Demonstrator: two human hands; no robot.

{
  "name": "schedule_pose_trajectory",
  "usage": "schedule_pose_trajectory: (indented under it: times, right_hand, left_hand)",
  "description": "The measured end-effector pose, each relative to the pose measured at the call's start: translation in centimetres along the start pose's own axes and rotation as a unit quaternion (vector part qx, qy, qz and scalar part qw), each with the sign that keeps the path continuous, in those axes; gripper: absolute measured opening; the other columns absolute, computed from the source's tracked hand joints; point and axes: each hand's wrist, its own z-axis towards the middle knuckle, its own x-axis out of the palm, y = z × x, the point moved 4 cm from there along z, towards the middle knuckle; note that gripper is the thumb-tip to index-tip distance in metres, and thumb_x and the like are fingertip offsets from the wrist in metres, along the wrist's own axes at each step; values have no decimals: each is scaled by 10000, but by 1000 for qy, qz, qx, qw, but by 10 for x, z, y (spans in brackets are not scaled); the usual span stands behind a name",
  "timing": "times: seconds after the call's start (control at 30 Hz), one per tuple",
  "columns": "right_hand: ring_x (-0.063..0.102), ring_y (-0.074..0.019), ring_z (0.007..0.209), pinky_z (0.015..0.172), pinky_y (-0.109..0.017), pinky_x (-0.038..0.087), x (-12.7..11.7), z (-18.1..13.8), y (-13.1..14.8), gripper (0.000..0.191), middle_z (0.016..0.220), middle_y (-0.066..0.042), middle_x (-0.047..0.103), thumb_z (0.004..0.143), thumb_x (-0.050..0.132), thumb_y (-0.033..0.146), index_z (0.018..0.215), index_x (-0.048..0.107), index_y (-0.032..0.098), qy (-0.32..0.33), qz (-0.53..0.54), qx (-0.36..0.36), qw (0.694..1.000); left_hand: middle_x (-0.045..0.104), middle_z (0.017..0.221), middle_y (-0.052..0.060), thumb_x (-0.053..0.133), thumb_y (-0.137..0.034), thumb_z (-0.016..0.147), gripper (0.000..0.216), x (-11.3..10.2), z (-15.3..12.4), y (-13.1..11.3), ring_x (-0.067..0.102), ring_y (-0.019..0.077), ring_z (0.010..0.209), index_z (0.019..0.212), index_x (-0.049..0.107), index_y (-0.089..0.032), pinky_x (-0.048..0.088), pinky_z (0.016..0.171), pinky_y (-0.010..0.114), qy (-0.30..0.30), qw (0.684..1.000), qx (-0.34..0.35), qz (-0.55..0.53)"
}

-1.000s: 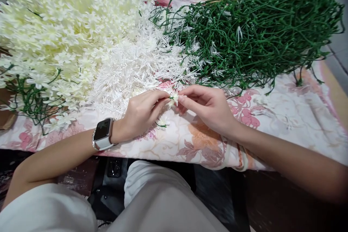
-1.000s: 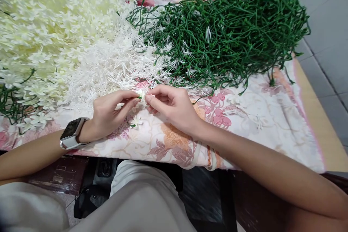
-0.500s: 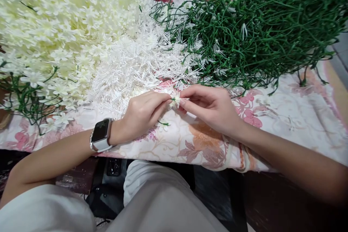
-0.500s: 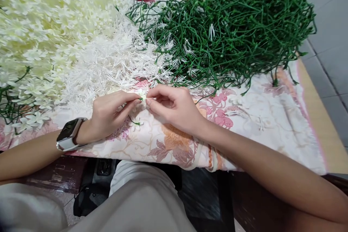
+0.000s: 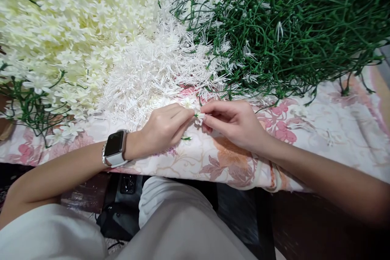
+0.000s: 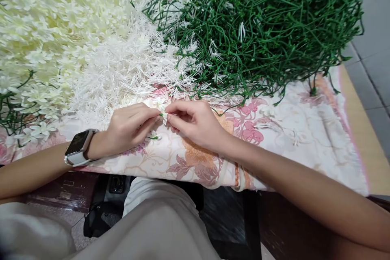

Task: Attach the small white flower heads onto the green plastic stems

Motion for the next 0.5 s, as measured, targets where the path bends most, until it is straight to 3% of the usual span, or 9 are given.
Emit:
schedule_pose_trajectory:
  times: [0.37,0.5]
  right_hand:
    - [581,-100,533,513,-233,473,4,-1,-3,80,613,13,621,812,608,174,749,658,167,13,22,19,999]
    - [559,-93,526,513,-232,470,1,1,2,58,600,22,603,810,630,201,759,644,175,6,42,17,999]
  left_hand:
    - [612,655,27,438,-62,901,157,3,-3,-3,555,141,609,873,559,-158,426,566,245,11,999,45,6]
    - [629,675,36,462,-97,914,136,-1,-1,-2,584,140,628,897,590,-140,440,572,245,-16,999,23,17]
